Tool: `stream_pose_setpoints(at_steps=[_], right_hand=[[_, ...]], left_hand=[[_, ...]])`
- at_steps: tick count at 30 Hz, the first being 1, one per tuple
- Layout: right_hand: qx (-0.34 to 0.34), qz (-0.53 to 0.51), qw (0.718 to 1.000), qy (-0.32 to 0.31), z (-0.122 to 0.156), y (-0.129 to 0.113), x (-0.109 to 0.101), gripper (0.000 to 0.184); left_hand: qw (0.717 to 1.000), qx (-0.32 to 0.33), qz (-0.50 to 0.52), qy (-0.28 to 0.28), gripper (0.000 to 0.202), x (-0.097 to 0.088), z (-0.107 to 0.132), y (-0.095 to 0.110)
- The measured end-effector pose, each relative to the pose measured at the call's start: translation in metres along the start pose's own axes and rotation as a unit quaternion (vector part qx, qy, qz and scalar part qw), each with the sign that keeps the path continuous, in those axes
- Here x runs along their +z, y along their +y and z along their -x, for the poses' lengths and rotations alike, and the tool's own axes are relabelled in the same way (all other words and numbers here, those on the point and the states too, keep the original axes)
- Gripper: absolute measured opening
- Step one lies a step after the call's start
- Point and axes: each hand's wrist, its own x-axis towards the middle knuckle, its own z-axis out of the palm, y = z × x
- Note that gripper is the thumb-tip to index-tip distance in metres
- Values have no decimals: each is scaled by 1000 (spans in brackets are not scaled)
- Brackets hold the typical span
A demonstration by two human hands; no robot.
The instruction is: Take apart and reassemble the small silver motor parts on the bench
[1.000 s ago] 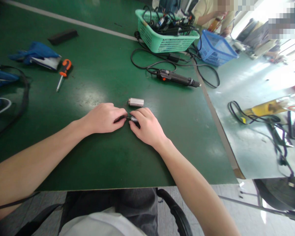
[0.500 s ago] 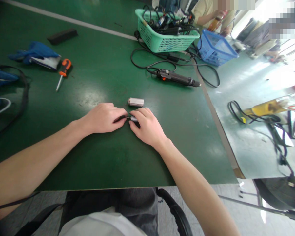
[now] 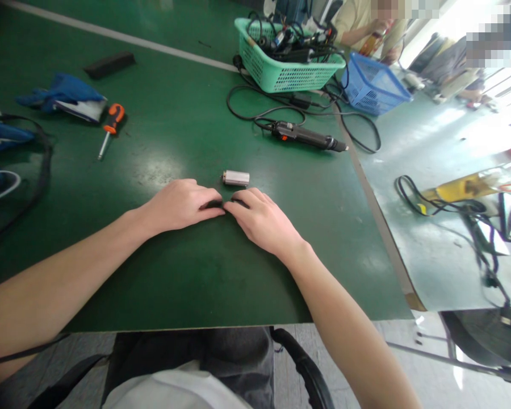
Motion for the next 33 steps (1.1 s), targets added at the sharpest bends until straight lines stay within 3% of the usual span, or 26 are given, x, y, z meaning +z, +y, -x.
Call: stream_pose_setpoints(at_steps=[4,10,13,17,22,25,29,33], right_hand=[[37,59,998,-8,32,49,-21,33],[214,179,959,54,128,140,-55,26],[229,191,951,85,159,160,-62,24],[234,185,950,88,167,163,-64,28],[280,194,937,78,151,146,-74,39],[281,205,930,118,118,120,-73,40],[161,121,972,119,41,75,-50,41],[67,68,993,68,-32,48,-18,47]], left_hand=[[1000,-4,6,-5,32,-1,1,0],[1000,-4,4,-1,29,0,2,-1],[1000,-4,3,2,28,1,3,-1],[1000,-6,4,2,27,1,4,-2],[1000,-9,0,6,26,1,4,-2],[1000,-8,-6,4,26,1,4,-2],[1000,-11,-5,3,24,1,4,-1],[1000,-17,-1,20,24,-1,5,1]])
